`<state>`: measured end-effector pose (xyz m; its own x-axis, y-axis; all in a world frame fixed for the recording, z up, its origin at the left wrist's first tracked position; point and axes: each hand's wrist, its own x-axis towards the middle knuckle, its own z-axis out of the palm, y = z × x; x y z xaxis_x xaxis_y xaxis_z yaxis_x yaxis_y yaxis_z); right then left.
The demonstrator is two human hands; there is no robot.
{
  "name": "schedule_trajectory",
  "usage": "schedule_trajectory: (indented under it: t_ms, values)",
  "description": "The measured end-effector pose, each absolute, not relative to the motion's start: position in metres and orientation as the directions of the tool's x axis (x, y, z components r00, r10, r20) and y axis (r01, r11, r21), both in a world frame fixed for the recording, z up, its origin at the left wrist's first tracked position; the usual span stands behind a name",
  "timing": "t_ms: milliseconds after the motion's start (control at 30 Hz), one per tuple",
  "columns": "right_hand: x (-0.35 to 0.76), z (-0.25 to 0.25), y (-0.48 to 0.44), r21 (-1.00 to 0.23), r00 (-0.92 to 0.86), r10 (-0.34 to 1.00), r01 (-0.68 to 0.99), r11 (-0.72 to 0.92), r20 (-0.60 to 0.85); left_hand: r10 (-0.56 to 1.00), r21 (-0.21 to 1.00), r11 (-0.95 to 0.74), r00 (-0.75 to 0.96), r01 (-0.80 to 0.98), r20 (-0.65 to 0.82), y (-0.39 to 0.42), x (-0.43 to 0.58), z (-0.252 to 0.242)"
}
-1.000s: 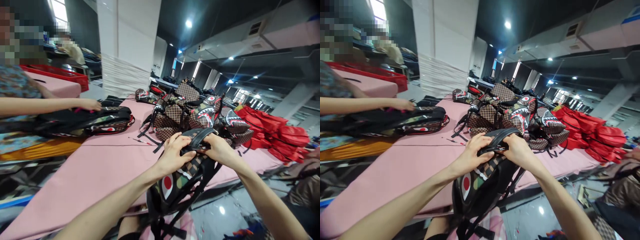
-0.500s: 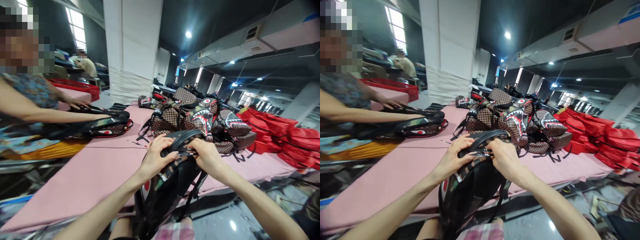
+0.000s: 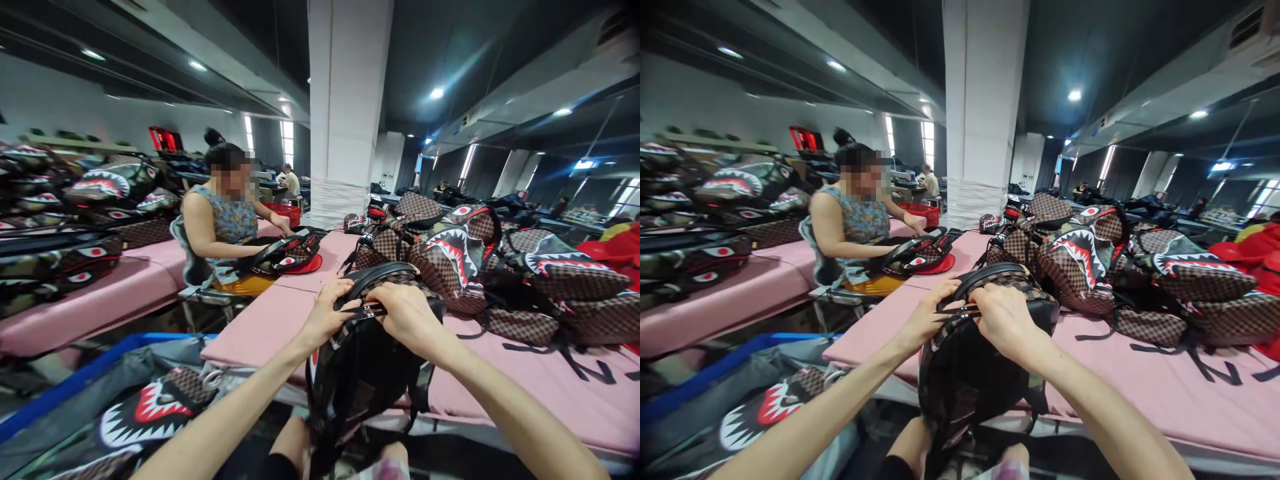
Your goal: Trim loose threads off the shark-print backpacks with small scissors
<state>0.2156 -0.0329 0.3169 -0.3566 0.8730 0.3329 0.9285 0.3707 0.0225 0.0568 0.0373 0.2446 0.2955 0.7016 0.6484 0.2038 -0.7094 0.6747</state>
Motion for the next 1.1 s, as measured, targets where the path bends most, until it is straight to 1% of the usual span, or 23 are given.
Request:
schedule_trajectory:
  t_ms: [100, 167, 267, 333, 400, 467, 567, 667, 767, 800, 833, 900, 967, 1000, 1033, 1067, 1100]
  values:
    - [0.209, 0.315, -0.034, -0.075, -0.303, 0.882, 0.933, 0.351, 0.36, 0.673, 0.647, -0.737, 0.301, 0.195, 0.676, 0.034, 0.056, 0.241]
    - [0.203, 0.314, -0.035, -0.152, -0.29, 0.881, 0.918, 0.366, 0.374, 0.667, 0.636, -0.744, 0.282, 0.204, 0.689, 0.034, 0.055, 0.239]
    - [0.196, 0.314, -0.037, -0.329, -0.263, 0.857, 0.841, 0.429, 0.443, 0.66, 0.632, -0.751, 0.232, 0.191, 0.715, 0.035, 0.053, 0.236]
    - [0.198, 0.315, -0.04, -0.45, -0.211, 0.841, 0.767, 0.459, 0.498, 0.657, 0.637, -0.754, 0.195, 0.162, 0.728, 0.037, 0.052, 0.236]
    - [0.207, 0.317, -0.045, -0.527, -0.135, 0.832, 0.717, 0.457, 0.538, 0.661, 0.65, -0.75, 0.168, 0.122, 0.731, 0.04, 0.052, 0.237]
    - [0.222, 0.315, -0.052, -0.542, -0.062, 0.822, 0.723, 0.427, 0.566, 0.66, 0.661, -0.748, 0.178, 0.063, 0.73, 0.045, 0.05, 0.237]
    - [0.249, 0.305, -0.066, -0.46, 0.057, 0.783, 0.834, 0.303, 0.62, 0.657, 0.687, -0.725, 0.261, -0.038, 0.707, 0.057, 0.042, 0.238]
    - [0.27, 0.288, -0.077, -0.378, 0.155, 0.718, 0.912, 0.161, 0.679, 0.599, 0.706, -0.7, 0.45, -0.107, 0.662, 0.078, 0.025, 0.24]
    - [0.274, 0.275, -0.077, -0.356, 0.17, 0.693, 0.925, 0.133, 0.7, 0.451, 0.671, -0.733, 0.657, -0.114, 0.604, 0.1, 0.01, 0.251]
    - [0.272, 0.273, -0.075, -0.353, 0.165, 0.691, 0.925, 0.139, 0.704, 0.422, 0.635, -0.767, 0.676, -0.088, 0.603, 0.103, 0.007, 0.255]
    - [0.27, 0.272, -0.071, -0.353, 0.158, 0.69, 0.924, 0.15, 0.706, 0.416, 0.579, -0.814, 0.657, -0.038, 0.628, 0.101, 0.006, 0.259]
    - [0.266, 0.273, -0.064, -0.363, 0.145, 0.698, 0.915, 0.174, 0.702, 0.421, 0.411, -0.901, 0.508, 0.138, 0.752, 0.082, 0.011, 0.265]
    - [0.265, 0.276, -0.057, -0.387, 0.14, 0.711, 0.901, 0.198, 0.689, 0.345, 0.225, -0.907, 0.323, 0.355, 0.881, 0.048, 0.026, 0.264]
    - [0.266, 0.277, -0.055, -0.398, 0.131, 0.723, 0.893, 0.212, 0.679, 0.276, 0.126, -0.905, 0.336, 0.407, 0.901, 0.029, 0.037, 0.26]
    - [0.267, 0.278, -0.054, -0.407, 0.118, 0.736, 0.885, 0.227, 0.667, 0.214, 0.025, -0.914, 0.429, 0.405, 0.878, 0.011, 0.049, 0.256]
    - [0.269, 0.28, -0.053, -0.414, 0.102, 0.751, 0.878, 0.24, 0.652, 0.192, -0.038, -0.896, 0.465, 0.442, 0.864, -0.003, 0.06, 0.252]
    - [0.272, 0.28, -0.053, -0.419, 0.084, 0.768, 0.873, 0.251, 0.635, 0.197, -0.075, -0.864, 0.47, 0.498, 0.86, -0.014, 0.071, 0.248]
